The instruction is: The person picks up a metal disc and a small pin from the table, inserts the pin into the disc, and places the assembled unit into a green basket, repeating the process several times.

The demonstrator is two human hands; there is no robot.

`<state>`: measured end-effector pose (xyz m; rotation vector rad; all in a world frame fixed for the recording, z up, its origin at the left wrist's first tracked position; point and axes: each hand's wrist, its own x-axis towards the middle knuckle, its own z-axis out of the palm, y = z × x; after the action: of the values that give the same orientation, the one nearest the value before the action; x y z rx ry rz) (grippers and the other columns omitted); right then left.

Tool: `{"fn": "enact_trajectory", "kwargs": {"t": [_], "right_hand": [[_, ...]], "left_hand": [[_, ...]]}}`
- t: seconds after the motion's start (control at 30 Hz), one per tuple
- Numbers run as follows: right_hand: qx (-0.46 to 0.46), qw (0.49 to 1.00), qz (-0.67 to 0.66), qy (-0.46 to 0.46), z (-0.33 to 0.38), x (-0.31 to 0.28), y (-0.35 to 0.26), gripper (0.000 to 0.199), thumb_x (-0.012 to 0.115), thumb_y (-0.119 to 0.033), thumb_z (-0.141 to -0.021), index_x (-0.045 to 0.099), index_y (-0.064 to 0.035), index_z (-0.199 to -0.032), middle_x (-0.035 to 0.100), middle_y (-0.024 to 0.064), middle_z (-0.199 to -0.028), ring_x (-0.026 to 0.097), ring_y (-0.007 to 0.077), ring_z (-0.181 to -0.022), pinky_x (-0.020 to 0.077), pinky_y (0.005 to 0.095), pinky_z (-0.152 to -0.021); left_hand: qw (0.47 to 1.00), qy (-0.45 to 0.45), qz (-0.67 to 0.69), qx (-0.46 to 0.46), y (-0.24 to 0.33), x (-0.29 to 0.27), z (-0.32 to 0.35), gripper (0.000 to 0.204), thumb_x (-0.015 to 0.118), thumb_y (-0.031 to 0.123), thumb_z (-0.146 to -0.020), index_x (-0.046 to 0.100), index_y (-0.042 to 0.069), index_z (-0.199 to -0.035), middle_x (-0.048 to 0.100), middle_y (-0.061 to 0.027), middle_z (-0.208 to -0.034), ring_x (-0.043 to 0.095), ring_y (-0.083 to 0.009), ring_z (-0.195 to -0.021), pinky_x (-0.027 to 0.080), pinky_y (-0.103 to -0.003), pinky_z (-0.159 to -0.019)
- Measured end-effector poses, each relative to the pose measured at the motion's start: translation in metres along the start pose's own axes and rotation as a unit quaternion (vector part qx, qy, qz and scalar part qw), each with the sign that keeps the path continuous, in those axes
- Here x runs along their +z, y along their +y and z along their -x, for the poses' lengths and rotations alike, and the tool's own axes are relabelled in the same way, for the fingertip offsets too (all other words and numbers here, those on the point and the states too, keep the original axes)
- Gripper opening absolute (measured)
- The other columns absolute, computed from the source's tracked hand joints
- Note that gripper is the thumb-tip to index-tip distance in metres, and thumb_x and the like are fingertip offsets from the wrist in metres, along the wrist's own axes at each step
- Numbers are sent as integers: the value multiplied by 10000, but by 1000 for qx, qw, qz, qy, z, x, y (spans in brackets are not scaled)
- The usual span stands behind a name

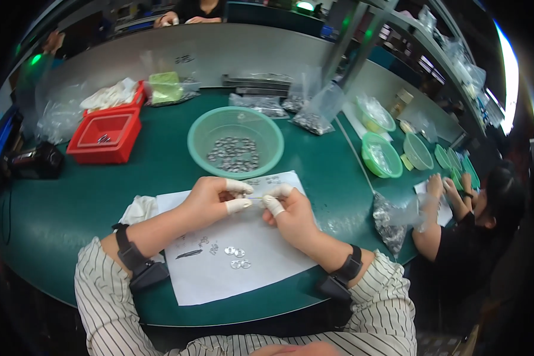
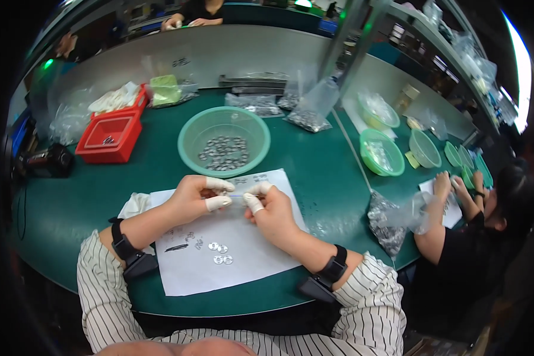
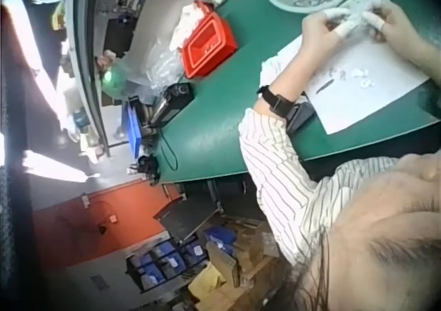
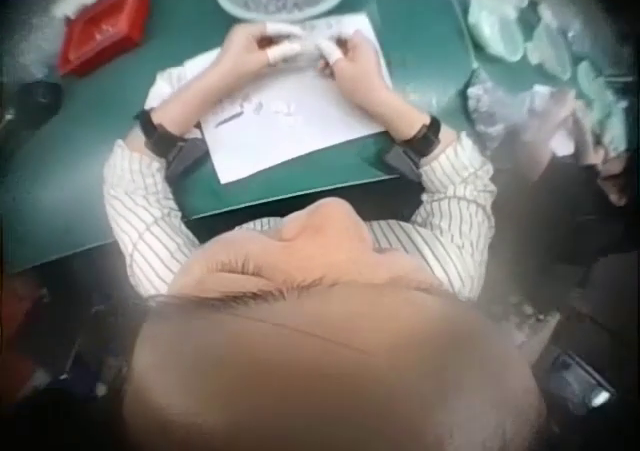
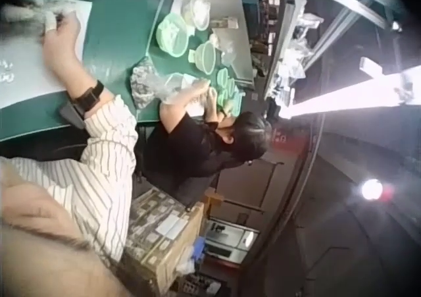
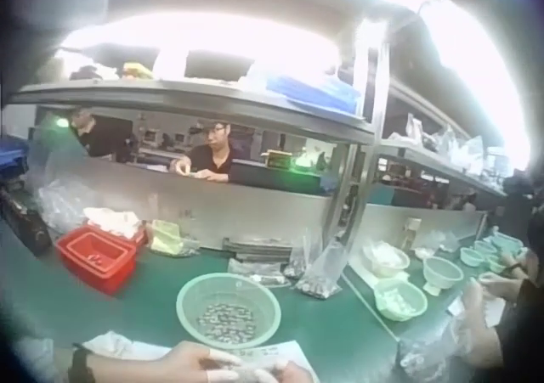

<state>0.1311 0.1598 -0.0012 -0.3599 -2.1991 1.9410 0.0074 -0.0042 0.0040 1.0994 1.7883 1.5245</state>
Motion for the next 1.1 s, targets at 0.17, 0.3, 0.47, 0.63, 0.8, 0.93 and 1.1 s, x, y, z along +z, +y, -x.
{"fn": "enact_trajectory", "kwargs": {"t": [0.17,0.3,0.47,0.63,0.8,0.93,1.1], "right_hand": [[1,998,-55,-3,-5,8,1,76,558,-140,-920,545,-67,-929,596,21,-778,538,71,-601,428,208,-516],[36,997,-68,5,-9,5,2,101,576,-164,-911,545,-69,-925,599,19,-777,534,68,-593,425,212,-506],[13,999,-40,-10,-7,6,4,134,579,-170,-908,549,-42,-931,591,23,-767,534,73,-583,447,225,-516],[19,998,-45,-27,-8,9,2,140,585,-171,-903,552,-35,-918,587,26,-761,533,78,-572,452,231,-503],[21,994,-111,-10,-3,-4,7,119,593,-139,-886,522,-47,-912,600,47,-783,591,104,-620,466,232,-509],[-10,1000,-18,-18,-10,2,11,87,575,-98,-895,515,-36,-897,617,71,-860,628,133,-728,495,246,-568],[-17,999,18,-40,-3,0,6,77,568,-57,-891,506,-14,-899,623,75,-869,623,115,-704,495,224,-572]], "left_hand": [[989,29,-117,89,2,-9,7,319,698,55,-780,632,1,-1087,625,-32,-858,570,-67,-700,463,-203,-598],[969,88,-157,170,11,-13,3,314,695,39,-770,636,16,-1077,585,-14,-813,518,-63,-673,425,-198,-609],[936,234,-226,131,7,-23,-11,330,678,54,-782,638,41,-1109,499,-3,-784,458,-100,-730,399,-233,-692],[909,247,-313,125,8,-25,-6,420,669,62,-773,601,77,-1187,559,-28,-886,481,-138,-831,406,-249,-747],[938,184,-243,167,20,-15,-7,295,678,60,-795,611,37,-1081,569,-20,-944,493,-95,-785,409,-216,-706],[984,46,-155,80,24,-18,5,182,733,76,-762,665,37,-926,610,0,-800,532,-55,-679,418,-204,-586],[965,-200,-169,-32,25,-17,5,222,762,147,-719,678,32,-889,628,-41,-764,573,-117,-659,473,-259,-617]]}}
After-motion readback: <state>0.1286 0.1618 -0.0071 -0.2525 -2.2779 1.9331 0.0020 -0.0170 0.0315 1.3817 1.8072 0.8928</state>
